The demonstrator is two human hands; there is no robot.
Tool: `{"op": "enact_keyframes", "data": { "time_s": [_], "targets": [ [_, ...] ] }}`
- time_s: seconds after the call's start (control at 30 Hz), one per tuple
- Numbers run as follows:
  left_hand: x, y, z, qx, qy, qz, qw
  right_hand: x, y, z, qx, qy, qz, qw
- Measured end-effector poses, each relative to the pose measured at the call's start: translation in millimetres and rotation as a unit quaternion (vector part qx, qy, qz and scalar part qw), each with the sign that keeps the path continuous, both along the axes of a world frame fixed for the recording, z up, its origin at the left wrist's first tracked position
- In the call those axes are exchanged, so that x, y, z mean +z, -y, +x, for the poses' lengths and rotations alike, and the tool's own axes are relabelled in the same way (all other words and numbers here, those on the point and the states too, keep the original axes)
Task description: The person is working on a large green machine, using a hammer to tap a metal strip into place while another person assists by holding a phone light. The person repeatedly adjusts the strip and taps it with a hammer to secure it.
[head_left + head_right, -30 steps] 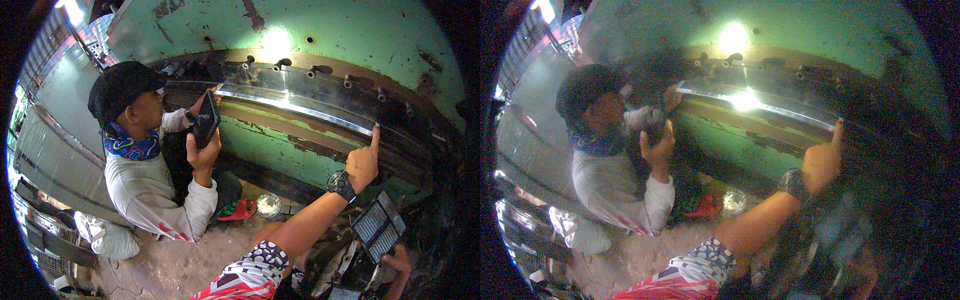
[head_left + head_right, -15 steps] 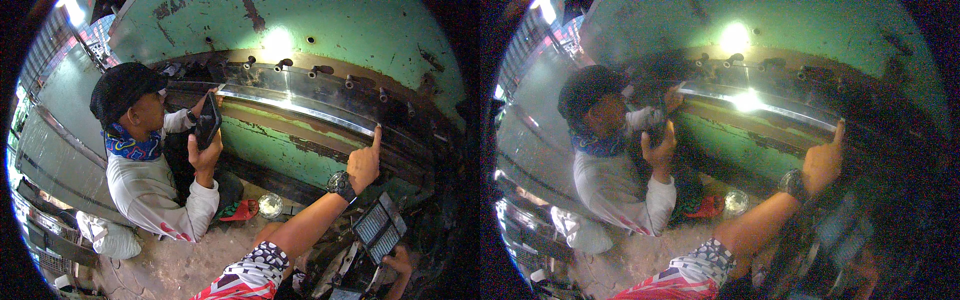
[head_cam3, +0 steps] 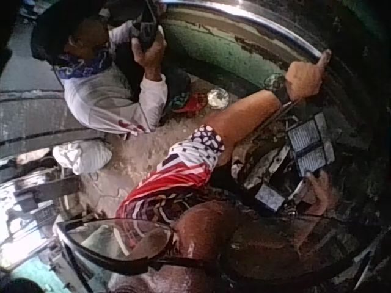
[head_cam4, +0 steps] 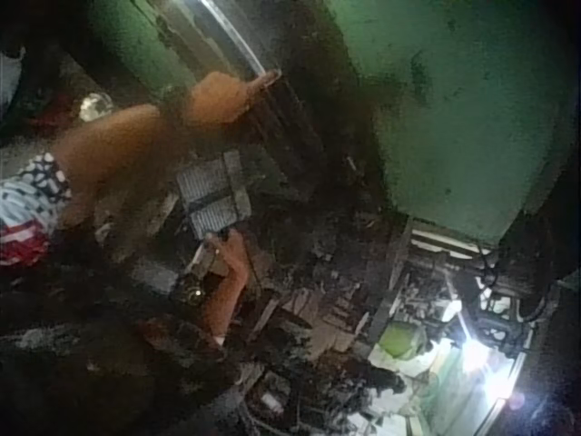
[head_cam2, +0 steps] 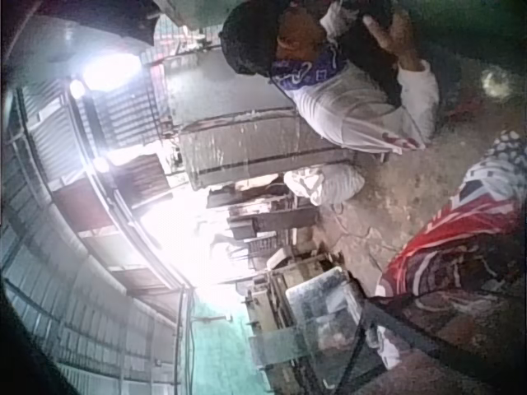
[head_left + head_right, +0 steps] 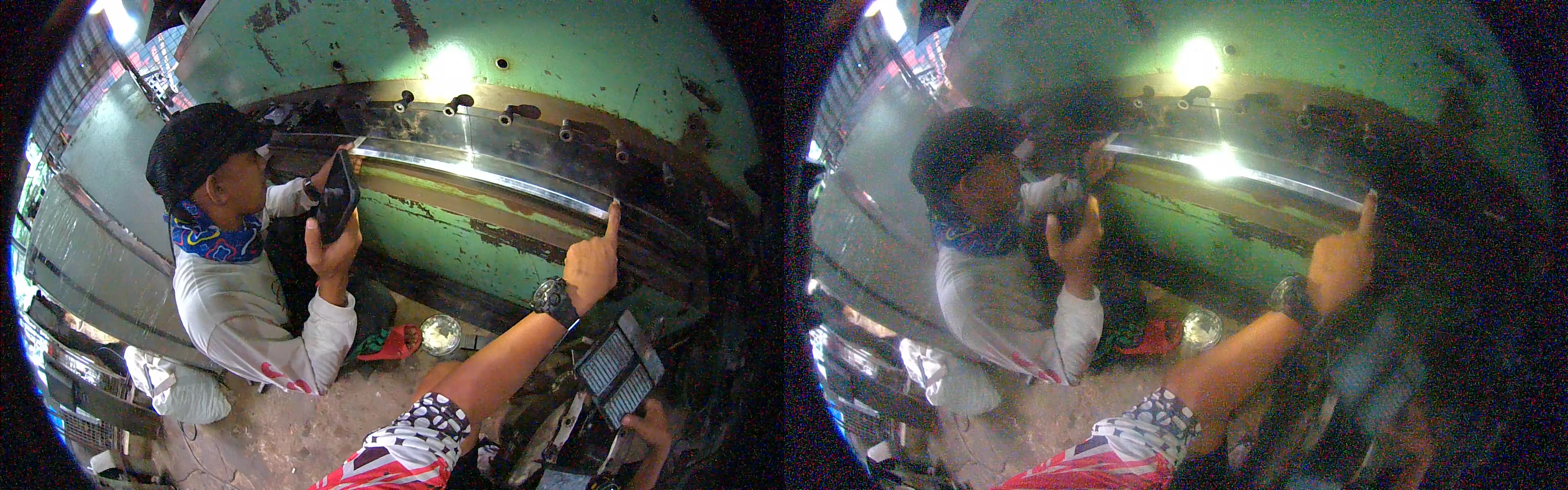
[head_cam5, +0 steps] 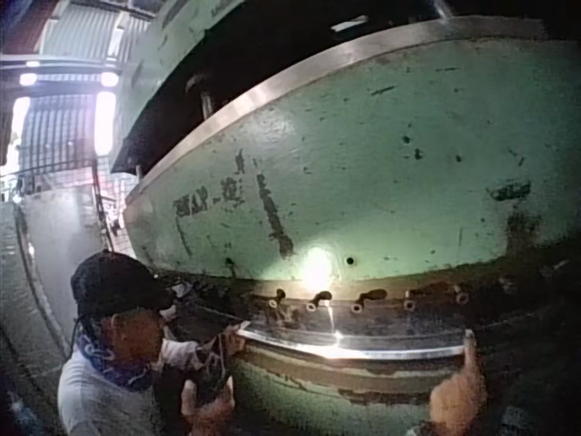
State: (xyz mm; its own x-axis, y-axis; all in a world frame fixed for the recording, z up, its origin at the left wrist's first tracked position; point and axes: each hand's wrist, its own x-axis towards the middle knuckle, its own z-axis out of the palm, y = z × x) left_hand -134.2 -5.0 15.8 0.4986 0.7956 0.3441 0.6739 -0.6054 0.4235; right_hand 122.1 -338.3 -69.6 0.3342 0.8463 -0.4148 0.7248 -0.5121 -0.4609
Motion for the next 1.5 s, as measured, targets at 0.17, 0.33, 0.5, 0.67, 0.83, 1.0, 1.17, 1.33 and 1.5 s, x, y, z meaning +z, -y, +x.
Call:
{"op": "enact_keyframes", "data": {
  "time_s": [0.17,0.33,0.5,0.67,0.83,1.0,1.17,1.33,1.5],
  "targets": [
    [-7,-6,-3,-0.031,0.033,-0.029,0.999,2,-5,-4,0.002,-0.023,0.002,1.000],
    [-6,-1,-7,-0.010,0.039,-0.003,0.999,-1,-4,-7,0.020,-0.023,0.036,0.999],
    [-3,-1,-13,-0.015,0.038,-0.006,0.999,19,-14,-28,0.002,-0.111,0.023,0.994],
    [0,-1,-12,-0.007,0.020,-0.014,1.000,24,-16,-39,-0.041,-0.154,0.060,0.985],
    [2,-1,-13,-0.007,0.010,-0.020,1.000,23,-15,-28,-0.015,-0.065,-0.006,0.998],
    [0,0,-14,-0.011,0.016,-0.002,1.000,-26,13,10,0.008,-0.027,-0.010,1.000],
    [1,2,-9,-0.011,0.005,-0.005,1.000,30,-14,-40,-0.025,-0.046,-0.012,0.999],
    [1,3,-10,-0.022,0.024,-0.008,0.999,64,-26,-69,-0.074,-0.172,-0.024,0.982],
    [-2,2,-13,-0.011,0.018,0.001,1.000,-4,1,-27,-0.013,-0.072,0.058,0.996]
  ]
}}
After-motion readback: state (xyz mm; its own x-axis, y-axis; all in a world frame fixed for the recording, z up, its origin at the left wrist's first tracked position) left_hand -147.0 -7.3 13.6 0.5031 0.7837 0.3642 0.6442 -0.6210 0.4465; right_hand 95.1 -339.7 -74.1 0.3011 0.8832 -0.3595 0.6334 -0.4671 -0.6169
